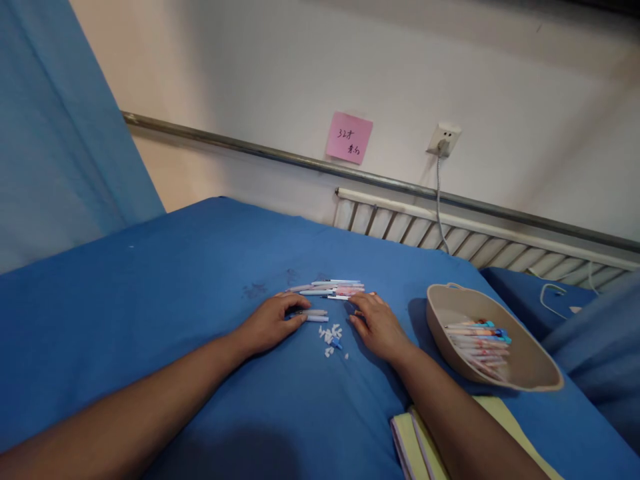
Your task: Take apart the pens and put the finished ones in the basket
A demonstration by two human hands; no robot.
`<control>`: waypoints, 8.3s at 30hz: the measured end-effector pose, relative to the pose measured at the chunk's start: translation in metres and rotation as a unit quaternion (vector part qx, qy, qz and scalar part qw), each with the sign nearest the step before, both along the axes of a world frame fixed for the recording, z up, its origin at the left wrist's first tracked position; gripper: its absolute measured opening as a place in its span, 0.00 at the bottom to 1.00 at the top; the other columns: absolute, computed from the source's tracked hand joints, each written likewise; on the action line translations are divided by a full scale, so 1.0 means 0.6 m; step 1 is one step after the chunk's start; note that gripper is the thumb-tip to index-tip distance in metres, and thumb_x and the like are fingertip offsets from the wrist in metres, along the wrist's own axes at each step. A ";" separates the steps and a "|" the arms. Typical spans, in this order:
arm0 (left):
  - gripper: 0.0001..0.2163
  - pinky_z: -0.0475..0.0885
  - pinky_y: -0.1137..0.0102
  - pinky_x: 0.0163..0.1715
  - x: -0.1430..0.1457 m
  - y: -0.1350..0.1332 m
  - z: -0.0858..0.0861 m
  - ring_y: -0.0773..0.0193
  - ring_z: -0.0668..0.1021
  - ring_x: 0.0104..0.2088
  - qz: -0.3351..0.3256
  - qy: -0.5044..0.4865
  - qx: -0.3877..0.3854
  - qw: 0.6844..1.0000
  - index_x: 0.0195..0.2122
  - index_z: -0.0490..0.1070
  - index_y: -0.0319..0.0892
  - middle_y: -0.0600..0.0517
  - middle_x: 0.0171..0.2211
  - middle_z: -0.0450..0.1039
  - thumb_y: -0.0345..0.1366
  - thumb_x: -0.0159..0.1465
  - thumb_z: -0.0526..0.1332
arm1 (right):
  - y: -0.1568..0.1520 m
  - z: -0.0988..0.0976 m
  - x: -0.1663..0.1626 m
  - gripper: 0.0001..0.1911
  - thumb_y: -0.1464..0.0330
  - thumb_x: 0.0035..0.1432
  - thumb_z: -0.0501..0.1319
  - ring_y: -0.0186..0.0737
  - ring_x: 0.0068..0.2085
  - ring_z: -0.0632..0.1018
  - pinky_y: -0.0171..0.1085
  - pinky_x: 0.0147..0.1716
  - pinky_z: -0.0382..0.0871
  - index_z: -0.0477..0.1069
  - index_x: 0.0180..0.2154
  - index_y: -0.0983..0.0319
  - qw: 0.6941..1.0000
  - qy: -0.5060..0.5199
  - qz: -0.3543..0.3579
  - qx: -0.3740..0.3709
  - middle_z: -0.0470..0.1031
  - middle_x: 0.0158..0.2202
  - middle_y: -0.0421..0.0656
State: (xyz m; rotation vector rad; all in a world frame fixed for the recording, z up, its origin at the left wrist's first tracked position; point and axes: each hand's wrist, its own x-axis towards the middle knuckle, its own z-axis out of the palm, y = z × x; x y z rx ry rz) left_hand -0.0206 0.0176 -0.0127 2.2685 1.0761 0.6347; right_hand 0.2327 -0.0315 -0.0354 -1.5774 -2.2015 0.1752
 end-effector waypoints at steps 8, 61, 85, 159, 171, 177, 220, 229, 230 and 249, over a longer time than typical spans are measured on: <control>0.10 0.65 0.65 0.48 0.000 0.000 -0.002 0.59 0.74 0.44 -0.002 -0.020 -0.010 1.000 0.40 0.73 0.45 0.51 0.42 0.75 0.37 0.58 0.57 | -0.003 0.005 -0.009 0.20 0.66 0.60 0.55 0.47 0.56 0.64 0.46 0.51 0.57 0.62 0.54 0.59 0.999 -0.038 -0.016 -0.012 0.65 0.56 0.48; 0.12 0.68 0.70 0.32 -0.020 0.003 -0.006 0.63 0.73 0.30 0.093 -0.066 -0.067 0.991 0.39 0.73 0.41 0.53 0.31 0.74 0.39 0.57 0.56 | 0.001 -0.025 0.036 0.14 0.67 0.61 0.50 0.42 0.42 0.76 0.37 0.42 0.65 0.72 0.42 0.60 0.994 0.087 -0.033 -0.054 0.77 0.41 0.45; 0.04 0.64 0.64 0.46 -0.013 -0.012 -0.009 0.58 0.71 0.42 -0.032 0.069 0.070 0.995 0.36 0.69 0.43 0.50 0.38 0.71 0.34 0.60 0.58 | -0.036 0.011 -0.010 0.11 0.71 0.57 0.57 0.42 0.42 0.73 0.38 0.43 0.61 0.70 0.43 0.59 0.999 -0.006 0.015 -0.034 0.75 0.40 0.43; 0.06 0.65 0.73 0.30 -0.012 -0.013 0.016 0.66 0.70 0.28 0.004 -0.063 -0.072 0.995 0.30 0.71 0.40 0.55 0.27 0.69 0.37 0.56 0.58 | -0.001 -0.031 0.034 0.12 0.60 0.58 0.51 0.35 0.22 0.72 0.33 0.24 0.68 0.69 0.31 0.59 0.966 0.229 -0.119 -0.029 0.68 0.19 0.36; 0.06 0.66 0.69 0.39 -0.010 -0.014 0.013 0.61 0.73 0.37 -0.033 0.032 0.004 0.999 0.34 0.71 0.42 0.52 0.34 0.72 0.37 0.58 0.57 | 0.001 -0.032 0.030 0.12 0.60 0.58 0.52 0.35 0.22 0.71 0.32 0.24 0.66 0.68 0.31 0.59 0.965 0.235 -0.113 -0.034 0.70 0.22 0.38; 0.10 0.65 0.71 0.32 -0.012 -0.009 0.010 0.64 0.71 0.31 0.016 -0.038 -0.056 0.998 0.35 0.70 0.41 0.54 0.29 0.69 0.41 0.60 0.55 | -0.010 -0.016 0.018 0.13 0.59 0.58 0.52 0.31 0.21 0.66 0.30 0.22 0.63 0.66 0.30 0.60 0.945 0.313 -0.089 -0.036 0.67 0.23 0.37; 0.08 0.68 0.70 0.40 -0.003 -0.043 0.032 0.64 0.75 0.37 -0.035 -0.071 -0.059 0.995 0.38 0.73 0.42 0.53 0.35 0.75 0.37 0.61 0.56 | -0.047 0.005 -0.033 0.16 0.57 0.63 0.47 0.32 0.20 0.65 0.31 0.20 0.57 0.64 0.43 0.60 0.911 0.384 0.009 -0.153 0.62 0.20 0.34; 0.09 0.66 0.71 0.33 -0.031 -0.013 0.040 0.63 0.73 0.31 0.006 0.015 -0.041 0.999 0.34 0.72 0.42 0.54 0.30 0.73 0.40 0.59 0.56 | 0.000 -0.023 0.033 0.16 0.55 0.55 0.55 0.28 0.18 0.63 0.30 0.18 0.63 0.67 0.35 0.61 0.861 0.483 -0.072 -0.143 0.63 0.21 0.34; 0.09 0.66 0.71 0.34 -0.030 -0.016 0.040 0.63 0.74 0.32 -0.008 0.022 -0.042 0.999 0.34 0.72 0.42 0.54 0.31 0.74 0.39 0.59 0.56 | 0.001 -0.024 0.035 0.16 0.55 0.54 0.55 0.28 0.19 0.64 0.30 0.19 0.65 0.67 0.34 0.61 0.864 0.476 -0.077 -0.142 0.63 0.22 0.34; 0.07 0.65 0.68 0.38 -0.002 -0.005 0.012 0.60 0.73 0.37 -0.004 0.041 0.036 0.998 0.36 0.72 0.43 0.51 0.35 0.73 0.37 0.60 0.57 | 0.011 -0.037 0.022 0.14 0.57 0.57 0.52 0.31 0.19 0.66 0.31 0.18 0.63 0.67 0.34 0.60 0.902 0.409 -0.077 -0.110 0.65 0.23 0.36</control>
